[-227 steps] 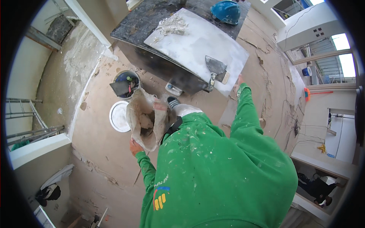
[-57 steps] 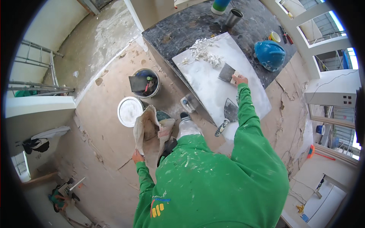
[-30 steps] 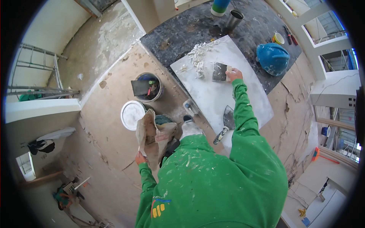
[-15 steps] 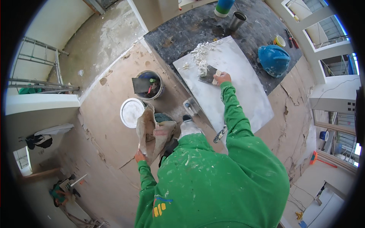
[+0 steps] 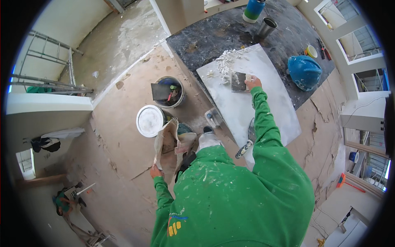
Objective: The person pours a white powder from a paper bag onto a white board and uses a trowel to spread and smooth the material across the surface.
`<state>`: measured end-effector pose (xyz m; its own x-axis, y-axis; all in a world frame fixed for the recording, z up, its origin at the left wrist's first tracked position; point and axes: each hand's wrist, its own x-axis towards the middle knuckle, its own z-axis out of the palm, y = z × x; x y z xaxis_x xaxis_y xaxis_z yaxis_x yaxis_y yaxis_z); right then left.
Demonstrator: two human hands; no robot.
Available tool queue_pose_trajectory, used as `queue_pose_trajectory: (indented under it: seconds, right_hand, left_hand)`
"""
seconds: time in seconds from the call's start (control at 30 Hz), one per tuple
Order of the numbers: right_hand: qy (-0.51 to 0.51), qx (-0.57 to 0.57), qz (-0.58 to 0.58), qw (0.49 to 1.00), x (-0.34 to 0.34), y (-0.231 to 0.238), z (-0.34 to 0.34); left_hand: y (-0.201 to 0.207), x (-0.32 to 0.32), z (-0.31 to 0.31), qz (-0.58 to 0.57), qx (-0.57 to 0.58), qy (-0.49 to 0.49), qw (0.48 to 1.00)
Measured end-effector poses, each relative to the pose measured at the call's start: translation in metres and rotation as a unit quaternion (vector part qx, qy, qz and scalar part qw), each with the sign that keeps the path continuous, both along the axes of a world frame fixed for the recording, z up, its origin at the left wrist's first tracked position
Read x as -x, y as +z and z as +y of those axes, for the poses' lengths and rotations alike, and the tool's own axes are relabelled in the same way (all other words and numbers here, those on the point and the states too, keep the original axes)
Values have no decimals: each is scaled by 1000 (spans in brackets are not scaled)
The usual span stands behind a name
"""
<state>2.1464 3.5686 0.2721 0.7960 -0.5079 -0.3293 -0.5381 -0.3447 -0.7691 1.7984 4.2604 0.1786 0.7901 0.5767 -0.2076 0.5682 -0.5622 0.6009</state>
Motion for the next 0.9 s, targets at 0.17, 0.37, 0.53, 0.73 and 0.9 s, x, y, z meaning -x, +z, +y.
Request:
queue_pose_trajectory:
  seconds: [0.17, 0.37, 0.53, 0.73, 0.9]
  right_hand:
    - [-15, 50, -26, 998, -2, 7, -55]
    - [71, -31, 17, 997, -43, 25, -51]
    - [154, -38, 9, 987, -62, 20, -36]
    - [140, -18, 1, 990, -81, 69, -54]
    - [196, 183, 119, 956, -61, 53, -87]
  left_hand:
    - [71, -39, -53, 85, 114, 60, 988]
    - [123, -73, -77, 63, 174, 106, 977]
    - [133, -71, -81, 51, 172, 44, 983]
    - [127, -44, -85, 66, 142, 28, 987]
    - [127, -36, -85, 61, 151, 71, 984]
